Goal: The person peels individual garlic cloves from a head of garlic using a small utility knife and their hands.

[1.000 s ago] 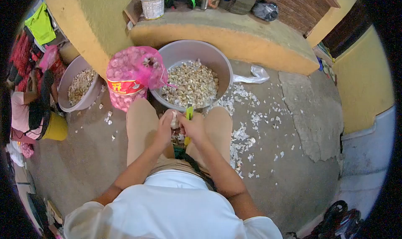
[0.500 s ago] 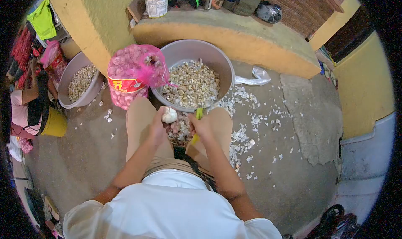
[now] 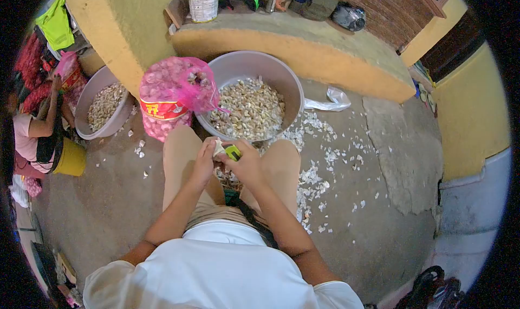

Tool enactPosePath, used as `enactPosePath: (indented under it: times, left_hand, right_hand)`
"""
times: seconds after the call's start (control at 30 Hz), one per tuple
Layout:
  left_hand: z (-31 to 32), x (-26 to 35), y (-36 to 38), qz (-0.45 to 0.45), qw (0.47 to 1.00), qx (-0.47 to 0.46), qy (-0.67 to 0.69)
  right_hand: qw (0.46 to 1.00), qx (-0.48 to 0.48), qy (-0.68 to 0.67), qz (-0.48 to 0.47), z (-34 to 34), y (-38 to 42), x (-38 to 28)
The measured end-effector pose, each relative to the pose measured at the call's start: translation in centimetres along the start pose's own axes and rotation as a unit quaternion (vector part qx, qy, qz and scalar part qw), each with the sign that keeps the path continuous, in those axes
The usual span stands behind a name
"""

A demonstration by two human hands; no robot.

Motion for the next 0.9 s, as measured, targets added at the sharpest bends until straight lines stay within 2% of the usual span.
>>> enactPosePath:
  times: [0.1, 0.17, 0.2, 0.27, 0.3, 0.37, 0.47, 0.57, 0.67, 0.7, 0.77, 0.9]
  left_hand:
    - [-0.2, 0.1, -0.1, 0.033, 0.999, -0.007, -0.034]
    - [-0.2, 0.1, 0.2, 0.033, 0.997, -0.005, -0.067]
    - [-0.2, 0.0, 0.3, 0.081, 0.989, -0.003, -0.125]
    - [0.0, -0.6, 0.4, 0.173, 0.956, -0.002, -0.239]
    - [0.0, -0.8, 0.5, 0.147, 0.965, 0.001, -0.217]
    - [0.3, -1.2, 0.7, 0.095, 0.98, 0.005, -0.172]
    - [1.0, -0.8, 0.8, 0.066, 0.994, 0.01, -0.091]
    - [1.9, 0.4, 1.2, 0.12, 0.977, -0.004, -0.177]
    - [2.2, -0.2, 0.8, 0.163, 0.974, -0.007, -0.158]
    - [2.3, -0.6, 0.8, 0.142, 0.982, -0.004, -0.127]
    - [2.3, -1.1, 0.7, 0.1, 0.993, 0.002, -0.064]
    - [2.3, -1.6, 0.6, 0.107, 0.994, -0.018, 0.004]
  right_hand:
    - [0.999, 0.019, 0.028, 0.028, 0.0, 0.4, -1.2]
    - [0.964, 0.014, -0.15, 0.218, 0.5, 0.7, -0.2]
    - [0.922, 0.011, -0.235, 0.309, 0.9, 1.0, 0.3]
    - [0.942, 0.037, -0.218, 0.253, 0.8, 0.9, 0.1]
    - [0.95, 0.05, -0.209, 0.224, 0.8, 0.8, -0.1]
    - [0.954, 0.044, -0.196, 0.223, 0.8, 0.8, -0.6]
    - [0.946, 0.044, -0.21, 0.245, 0.9, 1.0, -0.3]
    - [0.942, 0.094, -0.21, 0.246, 1.0, 1.4, 0.3]
    - [0.943, 0.168, -0.192, 0.213, 0.7, 1.2, 0.1]
    - [0.943, 0.193, -0.186, 0.199, 0.5, 1.0, -0.1]
    - [0.911, 0.193, -0.265, 0.252, 0.6, 0.5, 0.2]
    - [0.845, 0.136, -0.389, 0.34, 0.2, 0.2, 0.6]
Point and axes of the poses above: each hand's wrist, its own y-axis away from the middle knuckle, its own z-axis out of the palm, x = y × z, the point moved 3 cm from there along -y, towards the middle knuckle, and after that the axes turned 11 degrees about z, right-handed, at the moved point
